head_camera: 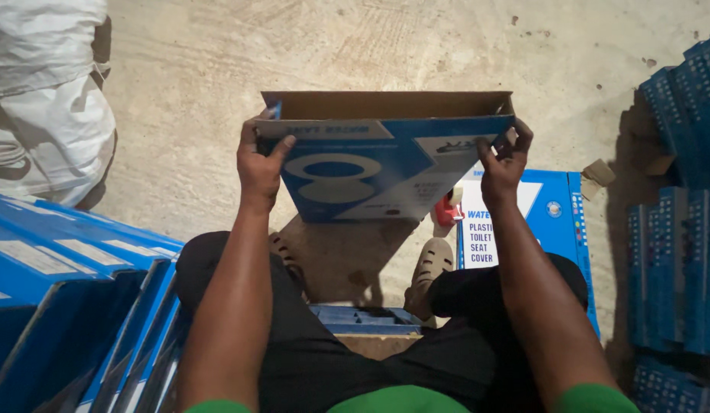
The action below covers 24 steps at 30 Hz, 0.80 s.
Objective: The person sits on the floor and repeatedly folds flat cardboard sheets into rectangular boxes, then uses a handheld tape dispenser to seal the seams. Finished boxes are stacked to the side.
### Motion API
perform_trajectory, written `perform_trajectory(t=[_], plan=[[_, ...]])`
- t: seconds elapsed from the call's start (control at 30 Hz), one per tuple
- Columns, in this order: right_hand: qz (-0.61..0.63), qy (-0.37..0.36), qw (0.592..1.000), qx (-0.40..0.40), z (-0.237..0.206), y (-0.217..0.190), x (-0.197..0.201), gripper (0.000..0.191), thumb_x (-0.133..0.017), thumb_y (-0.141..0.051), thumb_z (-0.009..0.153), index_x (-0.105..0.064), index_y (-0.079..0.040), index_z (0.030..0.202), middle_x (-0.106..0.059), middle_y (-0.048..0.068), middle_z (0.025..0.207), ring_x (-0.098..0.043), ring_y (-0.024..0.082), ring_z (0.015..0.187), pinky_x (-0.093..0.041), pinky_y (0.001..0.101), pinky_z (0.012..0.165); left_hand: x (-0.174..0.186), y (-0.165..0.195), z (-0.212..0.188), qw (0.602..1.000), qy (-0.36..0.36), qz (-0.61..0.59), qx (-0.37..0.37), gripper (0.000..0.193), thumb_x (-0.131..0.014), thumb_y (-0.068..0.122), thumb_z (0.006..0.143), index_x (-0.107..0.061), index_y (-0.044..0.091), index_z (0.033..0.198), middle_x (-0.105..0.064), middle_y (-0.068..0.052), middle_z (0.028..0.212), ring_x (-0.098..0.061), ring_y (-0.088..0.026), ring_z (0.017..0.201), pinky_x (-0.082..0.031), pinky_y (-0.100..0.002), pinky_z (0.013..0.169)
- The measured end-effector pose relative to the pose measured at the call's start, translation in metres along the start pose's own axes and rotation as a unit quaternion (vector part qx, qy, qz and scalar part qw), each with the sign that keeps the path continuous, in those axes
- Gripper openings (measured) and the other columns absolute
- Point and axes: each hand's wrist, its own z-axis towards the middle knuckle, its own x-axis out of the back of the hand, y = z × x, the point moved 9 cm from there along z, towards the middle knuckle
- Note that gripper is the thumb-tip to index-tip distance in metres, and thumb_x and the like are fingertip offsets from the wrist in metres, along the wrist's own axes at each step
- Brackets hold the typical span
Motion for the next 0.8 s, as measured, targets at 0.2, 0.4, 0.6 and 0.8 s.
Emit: perform_trajectory(t=[0.2,0.4,0.6,0.8], plan=[[0.003,0.020,1.000,0.014,0.002,-0.004,0.000,0.041,-0.075,-0.002,0.105,-0.045,-0.008,0.133,-0.059,0.010,0.126,-0.058,0.018,0.121,-0.051,0.0349,0.102,0.000,-0.018,0.003,0.996,0.012,-0.054,0.071,0.050,-0.080,0.010,0.096,-0.061,0.000,0.141,-0.067,-0.011,0.134,-0.063,-0.018,0.122,-0.051,-0.032,0.108],[-0.125,0.229,0.965,-0.010,-0.006,-0.024,0.003,0.040,-0.076,-0.027,0.108,-0.044,-0.005,0.115,-0.055,0.009,0.104,-0.052,0.015,0.097,-0.048,0.0326,0.086,-0.009,-0.019,-0.003,0.994,0.012,-0.090,0.057,0.059,-0.078,0.022,0.097,-0.053,0.001,0.145,-0.066,-0.007,0.133,-0.062,-0.016,0.123,-0.050,-0.031,0.107],[-0.155,0.219,0.963,-0.020,0.000,-0.059,-0.011,0.035,-0.075,-0.024,0.099,-0.047,-0.004,0.101,-0.055,0.003,0.092,-0.053,0.012,0.086,-0.049,0.0303,0.080,-0.002,-0.016,-0.006,0.999,0.029,-0.001,0.036,0.058,-0.081,0.026,0.098,-0.059,-0.003,0.143,-0.068,-0.011,0.136,-0.062,-0.017,0.124,-0.048,-0.032,0.112],[-0.179,0.165,0.969,-0.034,0.004,-0.067,-0.009,0.023,-0.070,-0.022,0.098,-0.064,-0.001,0.104,-0.065,0.004,0.095,-0.052,0.010,0.081,-0.045,0.0283,0.073,-0.007,-0.024,-0.002,0.996,0.009,-0.081,0.047,0.063,-0.083,0.026,0.094,-0.053,0.000,0.143,-0.065,-0.010,0.139,-0.061,-0.016,0.126,-0.047,-0.032,0.112]])
